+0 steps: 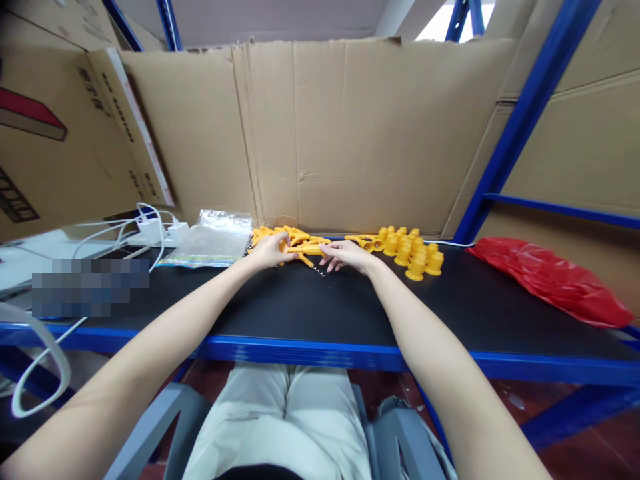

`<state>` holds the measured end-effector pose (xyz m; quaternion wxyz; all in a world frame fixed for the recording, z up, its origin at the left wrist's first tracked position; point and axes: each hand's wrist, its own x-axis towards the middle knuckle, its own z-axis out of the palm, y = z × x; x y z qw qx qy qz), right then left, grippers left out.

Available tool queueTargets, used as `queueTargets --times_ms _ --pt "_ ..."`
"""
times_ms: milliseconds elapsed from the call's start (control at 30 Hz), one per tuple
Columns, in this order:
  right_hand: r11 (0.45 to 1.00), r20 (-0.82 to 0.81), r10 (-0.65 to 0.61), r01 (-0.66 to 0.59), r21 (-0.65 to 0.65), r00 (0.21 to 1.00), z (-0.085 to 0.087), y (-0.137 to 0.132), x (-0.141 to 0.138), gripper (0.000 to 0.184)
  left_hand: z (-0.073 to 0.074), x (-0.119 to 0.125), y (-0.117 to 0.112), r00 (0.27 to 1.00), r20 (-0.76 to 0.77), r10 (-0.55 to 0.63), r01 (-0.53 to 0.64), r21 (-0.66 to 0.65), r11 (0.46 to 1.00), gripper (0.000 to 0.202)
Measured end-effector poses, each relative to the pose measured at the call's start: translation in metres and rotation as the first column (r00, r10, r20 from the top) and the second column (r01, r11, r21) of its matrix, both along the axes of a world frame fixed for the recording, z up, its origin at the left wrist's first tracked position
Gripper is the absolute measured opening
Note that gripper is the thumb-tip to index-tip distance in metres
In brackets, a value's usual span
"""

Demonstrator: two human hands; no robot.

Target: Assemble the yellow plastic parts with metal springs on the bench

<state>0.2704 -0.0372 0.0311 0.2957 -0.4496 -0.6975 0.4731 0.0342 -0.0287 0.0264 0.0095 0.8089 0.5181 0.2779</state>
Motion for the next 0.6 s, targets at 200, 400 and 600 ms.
queueTargets --times_ms 200,400,600 --pt "0.999 -0.012 -0.019 0.019 -0.026 1.000 -0.0027 0.0021 -0.0019 0.044 -0.0005 -0.0003 0.0004 1.000 0.002 -0.005 0.005 0.000 1.000 0.030" --pt "0.999 -0.024 0.004 -0.005 -0.033 1.000 0.0004 0.0005 0.0024 0.041 -0.0006 -0.0002 0.0016 1.000 0.013 0.003 -0.003 -0.006 1.000 0.032" --pt "1.000 -0.040 0.002 -0.001 0.028 0.999 -0.0009 0.0042 0.0060 0.048 -0.0014 -0.0011 0.0025 1.000 0.015 -0.001 0.001 -0.001 1.000 0.032"
